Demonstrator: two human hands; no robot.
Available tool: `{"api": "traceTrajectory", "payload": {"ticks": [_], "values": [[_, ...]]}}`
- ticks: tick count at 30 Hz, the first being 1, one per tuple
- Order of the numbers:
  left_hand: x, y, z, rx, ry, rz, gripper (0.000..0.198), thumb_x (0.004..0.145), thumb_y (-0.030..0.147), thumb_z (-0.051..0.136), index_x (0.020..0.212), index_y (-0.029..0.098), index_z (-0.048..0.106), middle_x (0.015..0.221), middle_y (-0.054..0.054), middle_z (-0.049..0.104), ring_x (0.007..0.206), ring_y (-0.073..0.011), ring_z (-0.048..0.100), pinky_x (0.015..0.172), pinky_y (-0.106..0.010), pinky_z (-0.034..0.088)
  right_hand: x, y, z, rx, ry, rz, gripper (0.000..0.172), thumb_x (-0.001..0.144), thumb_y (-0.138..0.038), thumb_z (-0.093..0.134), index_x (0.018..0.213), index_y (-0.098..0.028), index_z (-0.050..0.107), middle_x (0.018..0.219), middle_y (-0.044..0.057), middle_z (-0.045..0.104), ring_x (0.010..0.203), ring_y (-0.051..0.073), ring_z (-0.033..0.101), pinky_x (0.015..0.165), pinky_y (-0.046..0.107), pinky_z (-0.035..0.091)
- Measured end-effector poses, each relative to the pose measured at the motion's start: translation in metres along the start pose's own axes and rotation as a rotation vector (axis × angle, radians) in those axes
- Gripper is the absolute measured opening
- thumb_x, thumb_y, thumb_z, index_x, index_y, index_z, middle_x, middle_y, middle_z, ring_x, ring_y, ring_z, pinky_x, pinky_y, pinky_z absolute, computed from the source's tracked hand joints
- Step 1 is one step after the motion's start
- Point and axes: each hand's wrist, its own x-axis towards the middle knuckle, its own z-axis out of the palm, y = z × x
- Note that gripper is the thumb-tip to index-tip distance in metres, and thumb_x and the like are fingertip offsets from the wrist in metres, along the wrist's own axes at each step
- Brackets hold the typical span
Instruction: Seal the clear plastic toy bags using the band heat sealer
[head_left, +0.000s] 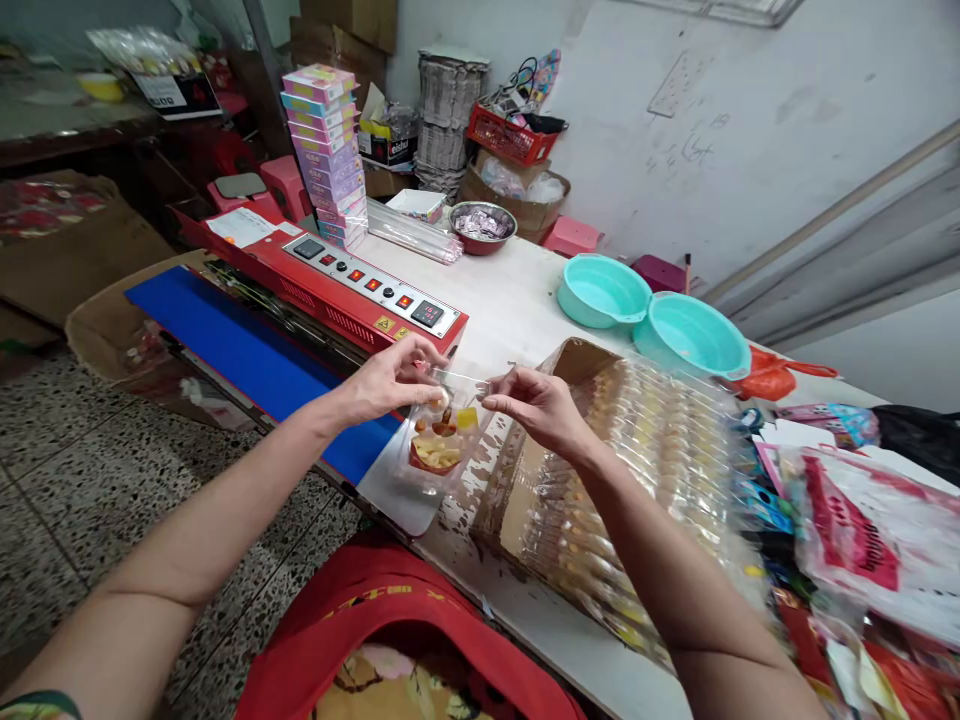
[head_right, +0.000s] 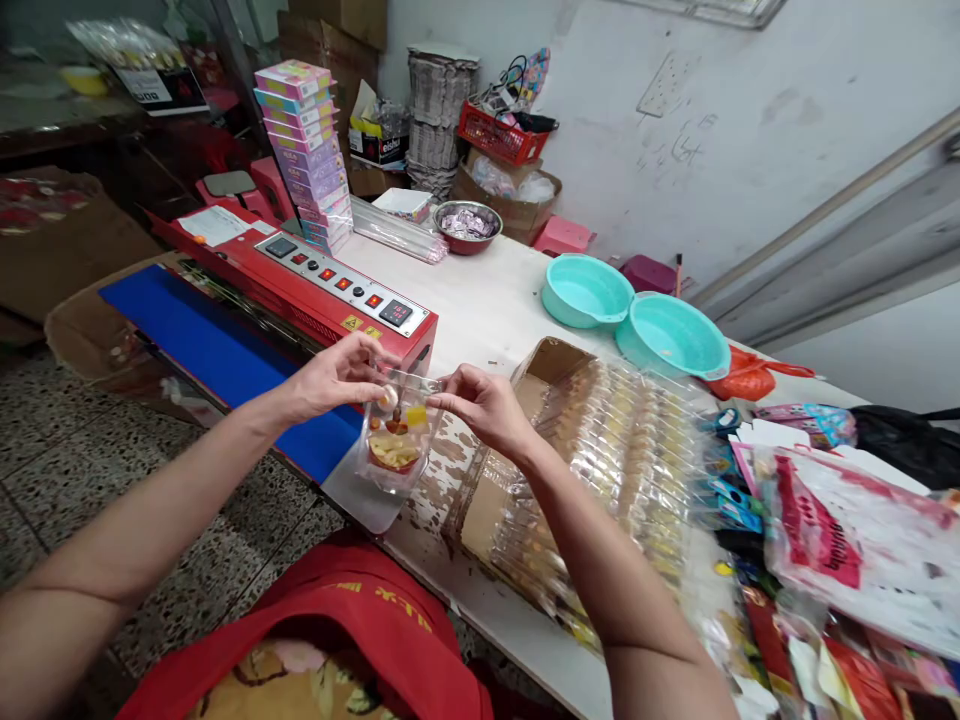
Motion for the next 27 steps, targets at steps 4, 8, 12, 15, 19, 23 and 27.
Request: {"api": "traceTrajectory", "payload": {"ticks": [4,8,12,15,19,23,27], "values": [[-0.027,-0.044,0.015,-0.361,0.043,-0.294,0.071,0.066,0.031,0.078,0.127,0.020,0.043,0.111,-0.012,0.066,0.094,-0.0210,0.066,0.079,-0.033,0.052,-0.002,0.024,0.033,0.357,0.312,0.260,0.046,0.062,-0.053,0.082,0.065,-0.020,0.050,0.075,0.004,0.068,0.076,0.021,0.068,0.068,0.035,0.057],[-0.059,-0.082,0.010,-0.361,0.032,-0.549,0.052,0.065,0.037,0.078,0.107,0.016,0.055,0.087,-0.005,0.069,0.078,-0.0191,0.067,0.070,-0.029,0.050,-0.022,0.054,0.059,0.330,0.421,0.381,0.045,0.064,-0.056,0.079,0.063,-0.020,0.052,0.090,0.007,0.068,0.087,0.023,0.067,0.074,0.039,0.056],[-0.070,-0.097,-0.015,-0.254,-0.088,-0.613,0.047,0.065,0.037,0.077,0.104,0.017,0.060,0.071,0.002,0.062,0.064,-0.0149,0.060,0.058,-0.024,0.042,-0.045,0.071,0.071,0.017,0.387,0.247,0.040,0.070,-0.056,0.074,0.058,-0.019,0.061,0.103,0.010,0.066,0.101,0.024,0.062,0.091,0.042,0.048],[-0.069,-0.101,-0.032,-0.103,-0.211,-0.604,0.041,0.066,0.036,0.075,0.102,0.018,0.064,0.065,0.004,0.057,0.058,-0.0120,0.053,0.053,-0.021,0.034,-0.054,0.074,0.074,0.095,0.269,0.312,0.038,0.078,-0.058,0.064,0.073,-0.020,0.067,0.084,0.006,0.069,0.080,0.020,0.064,0.072,0.034,0.051],[-0.062,-0.106,-0.040,-0.056,-0.375,-0.610,0.040,0.065,0.035,0.074,0.100,0.018,0.065,0.063,0.005,0.055,0.056,-0.0109,0.050,0.051,-0.021,0.030,-0.056,0.079,0.080,0.342,0.054,0.570,0.042,0.073,-0.058,0.069,0.092,-0.020,0.067,0.078,0.004,0.071,0.055,0.014,0.061,0.042,0.023,0.035],[-0.049,-0.114,-0.033,-0.091,-0.453,-0.673,0.042,0.059,0.033,0.077,0.095,0.017,0.064,0.061,0.005,0.058,0.054,-0.0123,0.052,0.050,-0.021,0.032,-0.057,0.088,0.094,0.431,-0.131,0.715,0.047,0.060,-0.048,0.082,0.093,-0.018,0.066,0.074,0.000,0.068,0.049,0.010,0.058,0.039,0.019,0.027],[-0.042,-0.122,-0.033,-0.015,-0.461,-0.682,0.041,0.057,0.033,0.079,0.092,0.017,0.065,0.061,0.004,0.061,0.053,-0.0121,0.053,0.049,-0.021,0.033,-0.063,0.095,0.110,0.427,-0.018,0.741,0.042,0.055,-0.045,0.084,0.078,-0.017,0.063,0.059,-0.005,0.058,0.046,0.007,0.051,0.041,0.018,0.028]]}}
